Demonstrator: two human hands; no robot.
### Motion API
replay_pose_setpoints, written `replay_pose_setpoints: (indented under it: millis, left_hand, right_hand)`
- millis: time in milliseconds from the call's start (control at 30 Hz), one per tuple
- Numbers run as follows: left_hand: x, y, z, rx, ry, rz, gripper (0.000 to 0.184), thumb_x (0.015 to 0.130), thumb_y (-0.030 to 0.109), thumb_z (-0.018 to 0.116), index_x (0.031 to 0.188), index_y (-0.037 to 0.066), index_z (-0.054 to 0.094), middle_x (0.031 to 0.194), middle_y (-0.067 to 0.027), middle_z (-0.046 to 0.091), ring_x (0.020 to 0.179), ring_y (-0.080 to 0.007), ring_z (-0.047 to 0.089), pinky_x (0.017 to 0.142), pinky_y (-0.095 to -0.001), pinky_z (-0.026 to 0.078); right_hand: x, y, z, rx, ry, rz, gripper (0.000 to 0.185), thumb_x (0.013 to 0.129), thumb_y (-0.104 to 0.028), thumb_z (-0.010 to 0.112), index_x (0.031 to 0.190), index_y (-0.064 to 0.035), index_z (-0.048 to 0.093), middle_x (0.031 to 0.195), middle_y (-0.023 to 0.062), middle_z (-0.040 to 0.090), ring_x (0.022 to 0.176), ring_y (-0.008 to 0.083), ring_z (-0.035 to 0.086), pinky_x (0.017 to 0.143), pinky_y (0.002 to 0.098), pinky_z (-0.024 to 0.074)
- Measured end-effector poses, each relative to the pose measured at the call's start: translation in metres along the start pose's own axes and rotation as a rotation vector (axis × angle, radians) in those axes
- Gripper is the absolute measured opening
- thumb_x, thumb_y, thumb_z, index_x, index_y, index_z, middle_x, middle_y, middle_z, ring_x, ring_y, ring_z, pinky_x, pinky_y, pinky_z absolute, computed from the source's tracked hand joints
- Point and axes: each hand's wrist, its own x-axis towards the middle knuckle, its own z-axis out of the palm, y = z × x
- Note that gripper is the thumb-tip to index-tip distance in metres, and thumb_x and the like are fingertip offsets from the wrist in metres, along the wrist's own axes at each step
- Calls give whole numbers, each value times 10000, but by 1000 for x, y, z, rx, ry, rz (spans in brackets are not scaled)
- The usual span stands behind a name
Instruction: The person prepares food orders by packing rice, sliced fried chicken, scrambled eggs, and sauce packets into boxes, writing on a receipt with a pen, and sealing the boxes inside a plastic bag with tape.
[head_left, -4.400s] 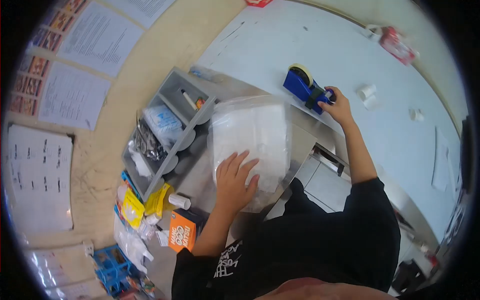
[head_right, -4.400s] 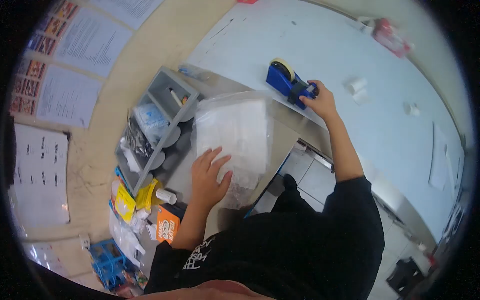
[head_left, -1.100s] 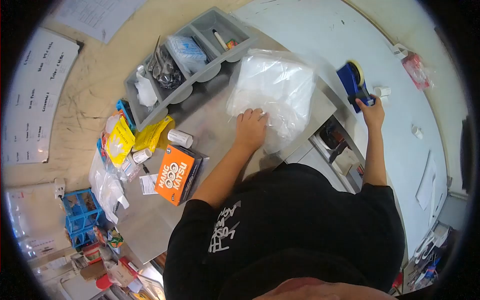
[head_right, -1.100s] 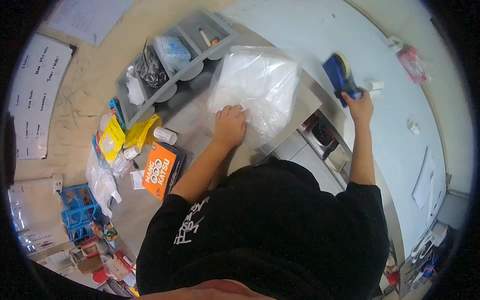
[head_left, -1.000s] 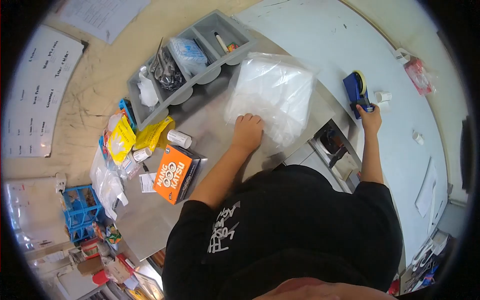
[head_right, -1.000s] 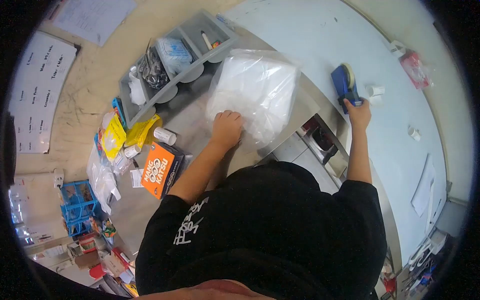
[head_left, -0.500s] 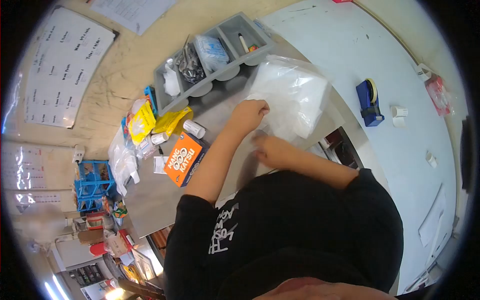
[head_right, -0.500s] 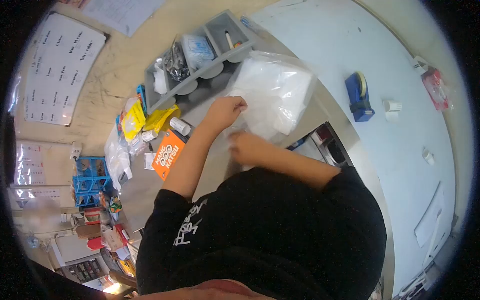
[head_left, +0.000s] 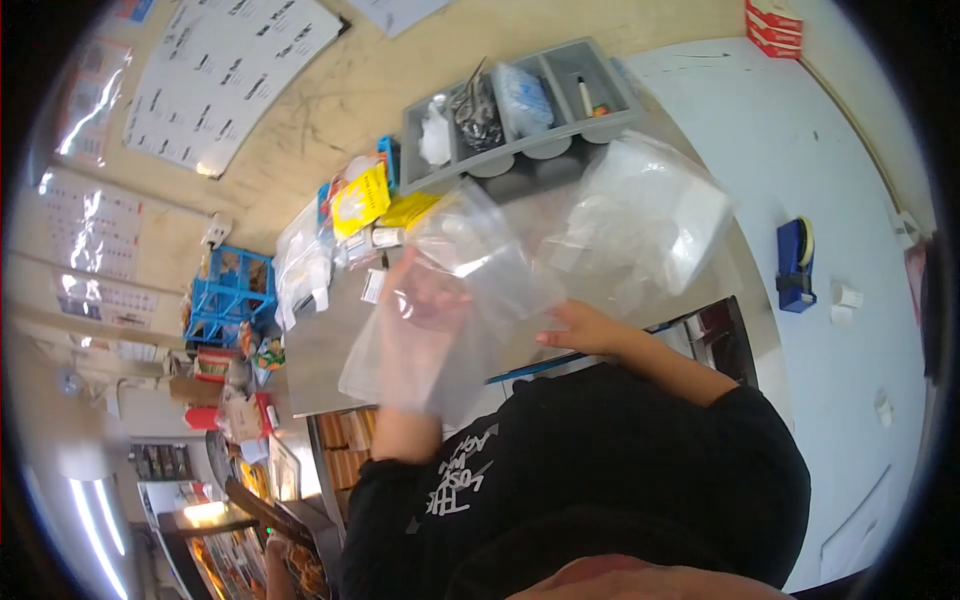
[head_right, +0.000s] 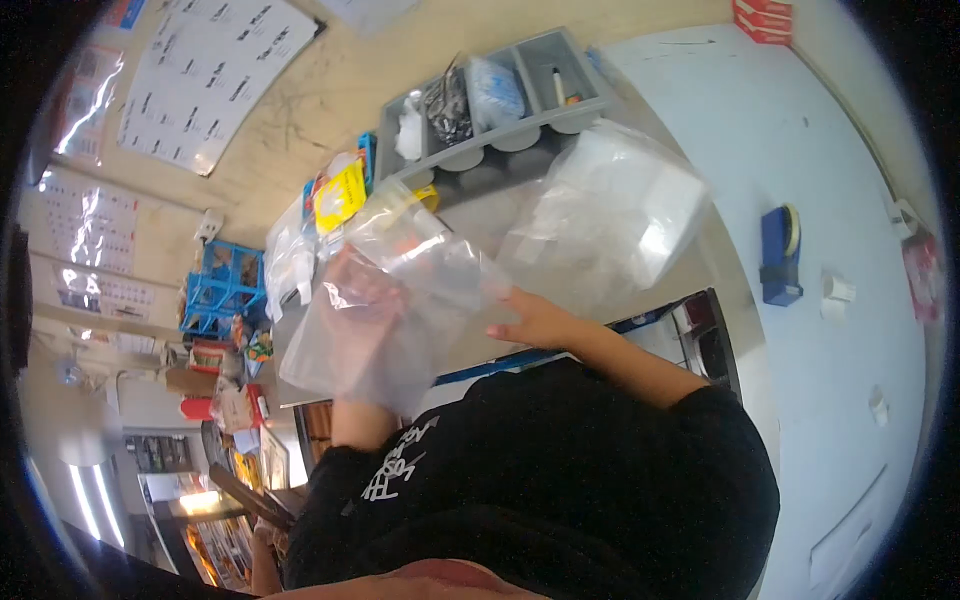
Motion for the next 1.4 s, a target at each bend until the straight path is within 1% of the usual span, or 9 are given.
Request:
replay_pose_setpoints:
  millis: [67,167,267,367,567,700,867,1100,1400]
  left_hand:
    - [-5,-10,-11,-199,-168,-38,195,880,244,423,889,83,534,600,0,433,529,-147,493,655,-291,474]
    - [-19,-1,-15,-391,-316,118,173,864,188,433,922,61,536,678,-25,479,583,-144,510,649,-285,476]
    - [-52,17,-23,-490,-355,315,170,848,132,444,955,39,537,756,-50,525,637,-141,526,642,-279,478]
    - [-98,29,-39,-485,-319,500,227,879,187,392,990,37,521,828,-56,544,729,-142,537,724,-322,472]
    - [-195,21,-65,-341,-281,789,361,915,309,334,1088,22,469,1053,-104,532,951,-198,524,870,-409,424]
    - [-300,36,-159,-70,5,906,397,900,358,353,1084,36,494,1094,-130,536,977,-238,532,909,-428,395]
    - [-349,-15,-175,276,930,532,274,868,337,476,893,69,526,822,-31,576,716,-176,548,701,-320,467]
    - [-434,-32,-353,1156,951,225,154,852,213,537,838,60,528,667,-1,507,596,-85,480,565,-208,412]
    - [-338,-100,-227,537,351,115,299,874,296,490,1027,41,520,841,-44,580,738,-155,570,705,-297,468]
  right_hand:
    - [15,7,25,318,-91,-124,532,819,-240,552,1272,-37,362,1210,164,460,1138,230,436,948,389,345]
    - [38,1,45,1663,-454,149,645,761,-321,622,1289,-67,353,1228,131,441,1137,273,434,912,469,375]
    - [53,-20,35,1333,-319,27,537,842,-303,532,1297,-97,332,1214,110,467,1046,226,513,898,379,418]
    - [51,-17,29,1447,-224,-67,695,773,-583,468,1217,-48,440,1156,145,514,1032,276,508,841,454,430]
    - [21,-44,139,1903,-719,714,641,812,-542,440,1153,-1,481,1080,166,558,985,323,549,834,449,442]
    - [40,-33,114,1524,-749,-104,364,832,-277,542,1079,-12,512,1010,136,584,926,289,576,813,432,452]
    - [-3,-108,106,996,-635,411,290,798,-124,593,1051,-1,520,920,119,609,780,207,605,694,327,495]
    - [-59,-85,165,309,-334,570,121,763,-119,651,781,-4,620,640,54,588,540,110,537,489,211,407]
    - [-104,-124,302,-345,-266,-51,253,662,-251,695,792,-45,626,673,102,617,601,198,582,573,325,455]
